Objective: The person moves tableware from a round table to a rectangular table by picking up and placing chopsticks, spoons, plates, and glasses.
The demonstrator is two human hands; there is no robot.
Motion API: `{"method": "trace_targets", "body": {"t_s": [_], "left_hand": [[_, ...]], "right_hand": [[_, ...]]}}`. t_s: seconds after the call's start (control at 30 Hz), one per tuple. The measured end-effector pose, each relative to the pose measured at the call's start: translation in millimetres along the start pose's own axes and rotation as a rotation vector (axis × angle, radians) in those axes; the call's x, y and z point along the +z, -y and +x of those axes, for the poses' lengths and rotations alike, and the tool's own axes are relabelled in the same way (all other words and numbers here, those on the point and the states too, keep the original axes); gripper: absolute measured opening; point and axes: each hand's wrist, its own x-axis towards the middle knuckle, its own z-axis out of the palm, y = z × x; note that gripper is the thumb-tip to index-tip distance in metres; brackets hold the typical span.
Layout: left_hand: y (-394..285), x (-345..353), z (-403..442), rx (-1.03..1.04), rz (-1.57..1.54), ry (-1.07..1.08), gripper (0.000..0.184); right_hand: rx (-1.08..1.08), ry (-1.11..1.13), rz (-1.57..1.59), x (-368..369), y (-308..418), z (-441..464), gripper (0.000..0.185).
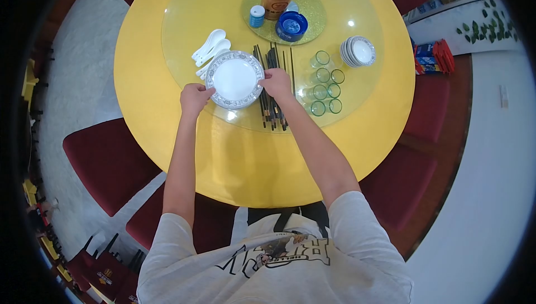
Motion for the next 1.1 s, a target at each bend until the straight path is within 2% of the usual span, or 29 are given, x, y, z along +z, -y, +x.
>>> {"method": "trace_targets", "body": {"t_s": [0.2, 0.37, 0.5, 0.63, 0.7, 0.77, 0.83, 0.9, 0.97, 1.03, 1.1], "left_hand": [[-6.2, 2.6, -5.1, -0.034, 0.001, -0.009, 0.030], [-8.9, 7.3, -12.3, -0.019, 0.030, -0.116, 0.027], [-9.8, 14.0, -21.5, 0.046, 0.042, -0.225, 0.027], [-4.9, 21.2, -27.7, 0.067, 0.001, -0.315, 0.030], [3.1, 25.8, -36.7, 0.084, -0.012, -0.367, 0.031], [12.3, 25.0, -59.0, 0.140, -0.243, -0.499, 0.033], [31.4, 22.2, -93.6, 0.099, -0.252, -0.441, 0.032], [46.7, 24.3, -141.1, 0.004, -0.090, -0.325, 0.029], [81.7, 62.1, -181.8, -0.041, 0.090, -0.271, 0.023], [106.0, 110.6, -230.9, 0.141, 0.107, -0.429, 0.022], [91.6, 139.9, -282.3, 0.224, 0.310, -0.368, 0.041]], "right_hand": [[0.036, 0.011, -0.031, -4.1, 13.2, -4.9, 0.025], [0.082, 0.023, -0.081, -1.6, 14.4, -2.5, 0.024], [-0.013, -0.049, -0.092, 7.5, 3.3, 2.3, 0.022], [-0.054, -0.097, -0.115, 14.2, -3.2, 3.5, 0.029], [-0.075, -0.235, -0.062, 17.4, -4.3, -10.7, 0.035], [-0.114, -0.229, 0.014, 5.1, 6.3, -45.0, 0.033], [-0.175, -0.167, 0.097, -12.1, 7.6, -87.2, 0.024], [-0.149, -0.005, 0.201, -16.0, -30.3, -129.8, 0.023], [-0.100, 0.038, 0.014, -23.5, -67.6, -186.9, 0.022], [0.006, 0.008, -0.148, -26.6, -121.3, -234.9, 0.020], [0.005, -0.151, -0.234, -35.9, -180.6, -275.7, 0.022]]}}
